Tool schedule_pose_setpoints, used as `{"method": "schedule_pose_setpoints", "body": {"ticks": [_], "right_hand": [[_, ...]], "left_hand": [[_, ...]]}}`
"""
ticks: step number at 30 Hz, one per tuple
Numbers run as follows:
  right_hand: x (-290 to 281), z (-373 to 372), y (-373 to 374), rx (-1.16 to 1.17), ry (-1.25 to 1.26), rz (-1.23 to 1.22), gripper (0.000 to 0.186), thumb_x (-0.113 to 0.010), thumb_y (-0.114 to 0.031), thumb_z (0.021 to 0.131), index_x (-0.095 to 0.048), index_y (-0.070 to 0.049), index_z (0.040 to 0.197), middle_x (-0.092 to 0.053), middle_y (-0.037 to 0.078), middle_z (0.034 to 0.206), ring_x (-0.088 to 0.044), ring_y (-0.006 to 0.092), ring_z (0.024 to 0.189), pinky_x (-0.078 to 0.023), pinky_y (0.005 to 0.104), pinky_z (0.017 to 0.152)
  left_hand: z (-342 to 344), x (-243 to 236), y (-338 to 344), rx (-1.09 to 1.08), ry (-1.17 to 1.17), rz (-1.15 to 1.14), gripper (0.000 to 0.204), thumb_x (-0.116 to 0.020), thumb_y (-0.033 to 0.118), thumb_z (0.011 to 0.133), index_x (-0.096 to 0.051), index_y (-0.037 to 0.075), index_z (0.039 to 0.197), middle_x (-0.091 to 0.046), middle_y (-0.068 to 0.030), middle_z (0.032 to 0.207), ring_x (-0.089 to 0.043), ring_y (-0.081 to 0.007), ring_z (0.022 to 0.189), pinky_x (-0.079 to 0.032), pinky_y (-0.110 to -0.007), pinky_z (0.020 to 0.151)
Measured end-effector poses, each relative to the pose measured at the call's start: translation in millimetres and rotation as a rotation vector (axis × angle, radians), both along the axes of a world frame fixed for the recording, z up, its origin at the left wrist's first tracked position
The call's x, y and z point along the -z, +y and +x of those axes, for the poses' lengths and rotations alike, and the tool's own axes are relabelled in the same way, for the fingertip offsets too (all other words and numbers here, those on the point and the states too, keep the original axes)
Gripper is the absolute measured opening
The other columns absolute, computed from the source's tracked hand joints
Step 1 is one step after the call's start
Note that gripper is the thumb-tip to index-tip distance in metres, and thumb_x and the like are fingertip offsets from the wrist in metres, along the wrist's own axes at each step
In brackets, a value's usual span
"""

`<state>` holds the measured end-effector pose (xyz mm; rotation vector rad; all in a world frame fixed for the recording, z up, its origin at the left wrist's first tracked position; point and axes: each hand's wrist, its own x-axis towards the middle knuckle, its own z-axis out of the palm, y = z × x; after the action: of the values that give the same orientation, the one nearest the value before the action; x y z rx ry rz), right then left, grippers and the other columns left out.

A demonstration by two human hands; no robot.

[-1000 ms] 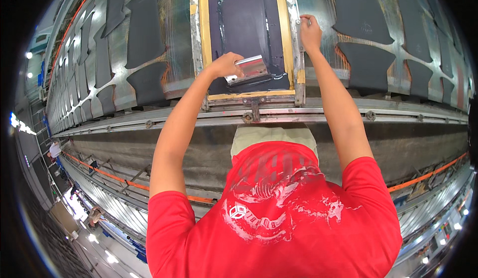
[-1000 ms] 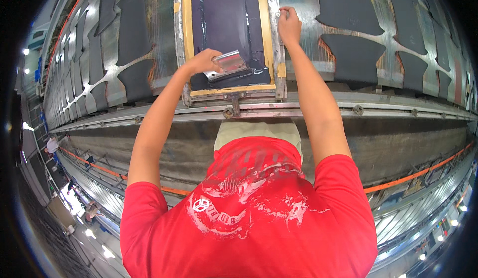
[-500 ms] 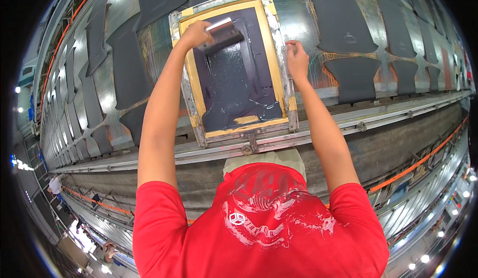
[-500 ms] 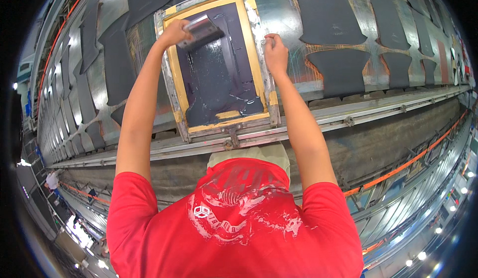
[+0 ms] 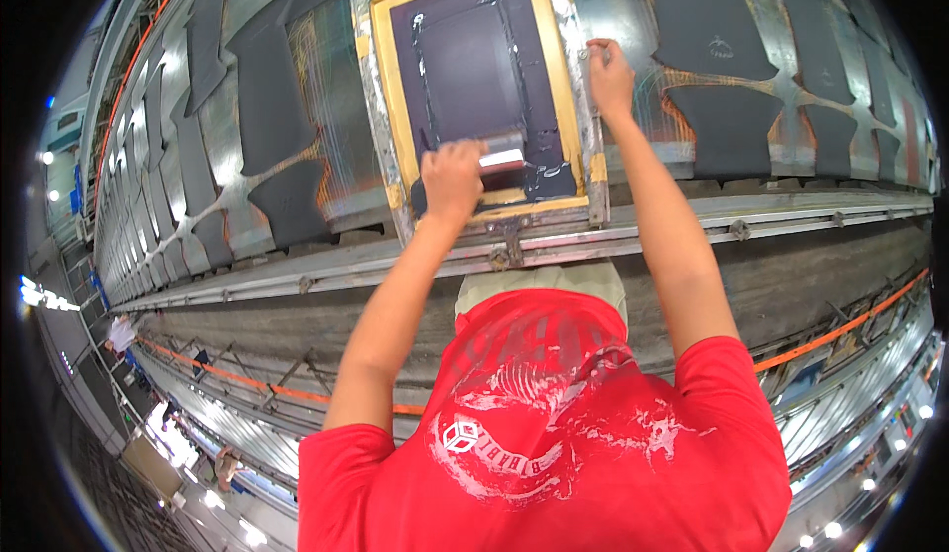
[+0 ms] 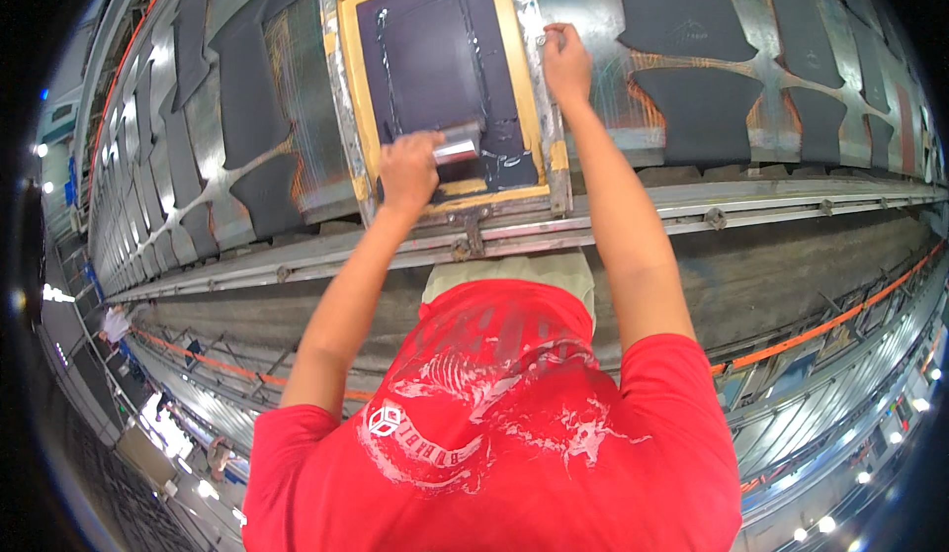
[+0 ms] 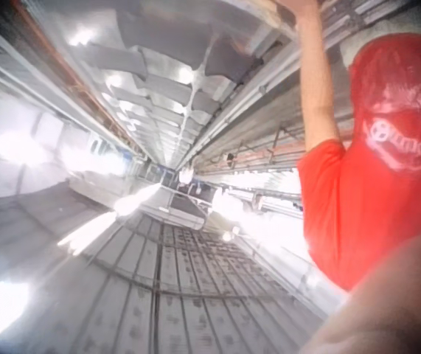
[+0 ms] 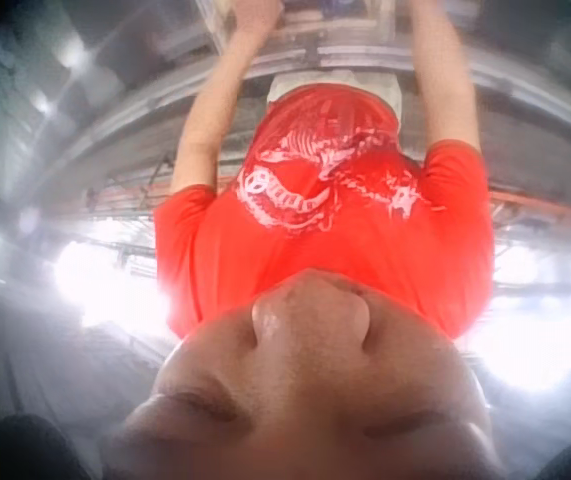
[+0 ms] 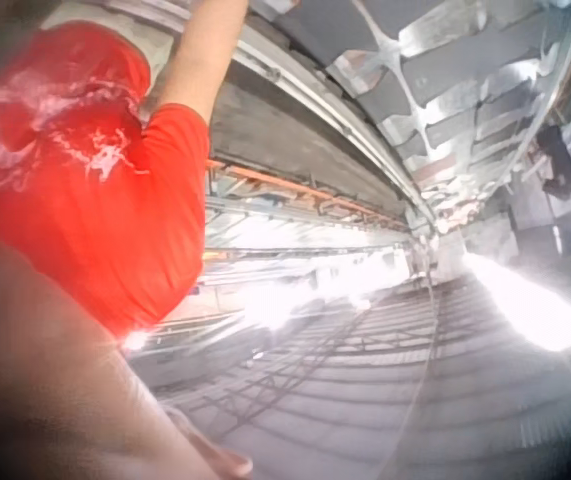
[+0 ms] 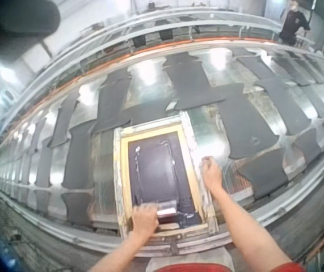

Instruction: The person pours dark ink onto a screen-printing frame, stirs it, and then uses a squeegee to spread the ink evenly across the screen mesh. The person moves the frame to a conveyor and continues to pull the squeegee across the screen multiple times.

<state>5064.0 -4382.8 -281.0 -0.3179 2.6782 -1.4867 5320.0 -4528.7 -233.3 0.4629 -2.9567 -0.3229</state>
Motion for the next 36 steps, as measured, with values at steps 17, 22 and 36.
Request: {"method": "schedule_pose_setpoints", "body": {"ticks": [17,22,36], "right_hand": [[-1,-3,-1,0.017,-0.09,0.062,0.022,-0.054,-0.029,0.095,-0.067,-0.015,0.105,-0.068,0.019,0.079,-0.066,0.041,0.08,-0.049,0.0491,0.074],[-4,2,-6,0.008,-0.026,0.03,0.023,-0.054,-0.029,0.096,-0.067,-0.013,0.105,-0.066,0.021,0.074,-0.065,0.0418,0.076,-0.048,0.0493,0.07],[-19,9,-9,0.039,-0.147,0.069,0.021,-0.053,-0.028,0.095,-0.066,-0.015,0.105,-0.066,0.021,0.072,-0.065,0.0428,0.074,-0.048,0.05,0.07]], "left_hand": [[19,0,13,0.001,0.161,0.013,0.03,-0.064,0.003,0.077,-0.071,0.017,0.102,-0.07,0.0029,0.104,-0.064,-0.0179,0.094,-0.043,-0.037,0.075],[-113,5,-111,-0.076,0.112,-0.001,0.024,-0.062,0.006,0.079,-0.074,0.018,0.096,-0.072,-0.0073,0.097,-0.068,-0.0293,0.088,-0.048,-0.044,0.073],[-183,1,-155,-0.014,-0.14,-0.152,0.026,-0.062,0.011,0.078,-0.072,0.016,0.102,-0.071,-0.0099,0.093,-0.068,-0.0325,0.092,-0.052,-0.048,0.075]]}}
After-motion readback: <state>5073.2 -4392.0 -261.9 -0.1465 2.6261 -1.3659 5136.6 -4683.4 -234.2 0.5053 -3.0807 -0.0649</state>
